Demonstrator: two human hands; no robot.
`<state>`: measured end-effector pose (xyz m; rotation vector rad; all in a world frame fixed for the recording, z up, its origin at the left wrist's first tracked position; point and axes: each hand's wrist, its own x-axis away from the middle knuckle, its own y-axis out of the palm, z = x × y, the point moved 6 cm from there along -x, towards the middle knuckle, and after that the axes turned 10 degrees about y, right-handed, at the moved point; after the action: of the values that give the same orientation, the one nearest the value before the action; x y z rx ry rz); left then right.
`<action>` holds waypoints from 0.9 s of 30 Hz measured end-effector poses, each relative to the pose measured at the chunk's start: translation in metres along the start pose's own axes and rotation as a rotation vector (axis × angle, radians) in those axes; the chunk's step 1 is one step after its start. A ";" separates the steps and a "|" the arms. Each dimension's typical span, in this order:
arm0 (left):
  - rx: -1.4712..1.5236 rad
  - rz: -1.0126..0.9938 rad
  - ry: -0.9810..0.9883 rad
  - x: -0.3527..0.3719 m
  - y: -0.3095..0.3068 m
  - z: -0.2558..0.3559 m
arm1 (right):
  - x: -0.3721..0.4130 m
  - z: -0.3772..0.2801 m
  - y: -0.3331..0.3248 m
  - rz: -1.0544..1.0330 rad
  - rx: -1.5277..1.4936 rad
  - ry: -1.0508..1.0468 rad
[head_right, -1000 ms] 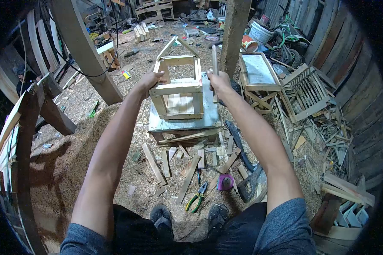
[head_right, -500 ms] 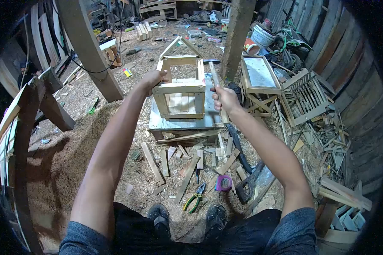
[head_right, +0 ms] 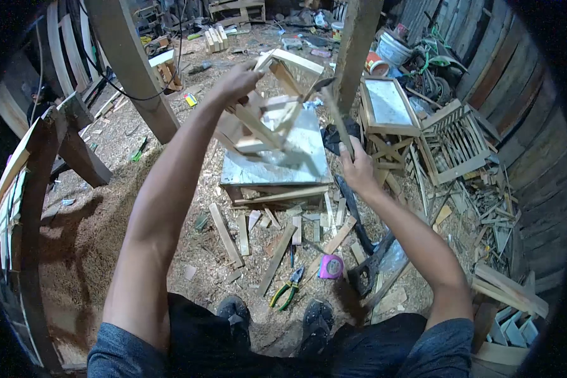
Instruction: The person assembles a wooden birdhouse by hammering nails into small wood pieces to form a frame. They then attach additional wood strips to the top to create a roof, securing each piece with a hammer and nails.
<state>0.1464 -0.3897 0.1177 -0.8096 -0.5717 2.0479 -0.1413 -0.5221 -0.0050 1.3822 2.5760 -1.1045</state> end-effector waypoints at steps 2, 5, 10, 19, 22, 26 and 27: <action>-0.019 -0.048 0.024 -0.009 0.011 -0.021 | 0.024 0.020 0.002 -0.059 0.013 -0.006; -0.194 -0.139 -0.088 0.002 0.025 -0.032 | 0.055 0.010 0.009 -0.297 0.113 0.182; -0.248 -0.287 -0.042 0.019 0.079 -0.029 | 0.043 0.001 0.047 -0.331 0.101 -0.121; -0.433 -0.198 -0.088 0.024 0.089 -0.028 | 0.038 0.049 0.072 -0.280 0.167 -0.092; -0.413 -0.248 -0.068 0.022 0.089 -0.025 | 0.036 0.032 0.078 -0.268 0.120 -0.092; -0.434 -0.228 -0.043 0.021 0.091 -0.026 | 0.031 0.032 0.086 -0.408 0.275 0.056; -0.435 -0.240 -0.036 0.021 0.093 -0.025 | 0.031 0.036 0.088 -0.410 0.276 0.058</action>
<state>0.1056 -0.4202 0.0336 -0.9028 -1.1041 1.7424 -0.1064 -0.4893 -0.0924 0.9476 2.9226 -1.5440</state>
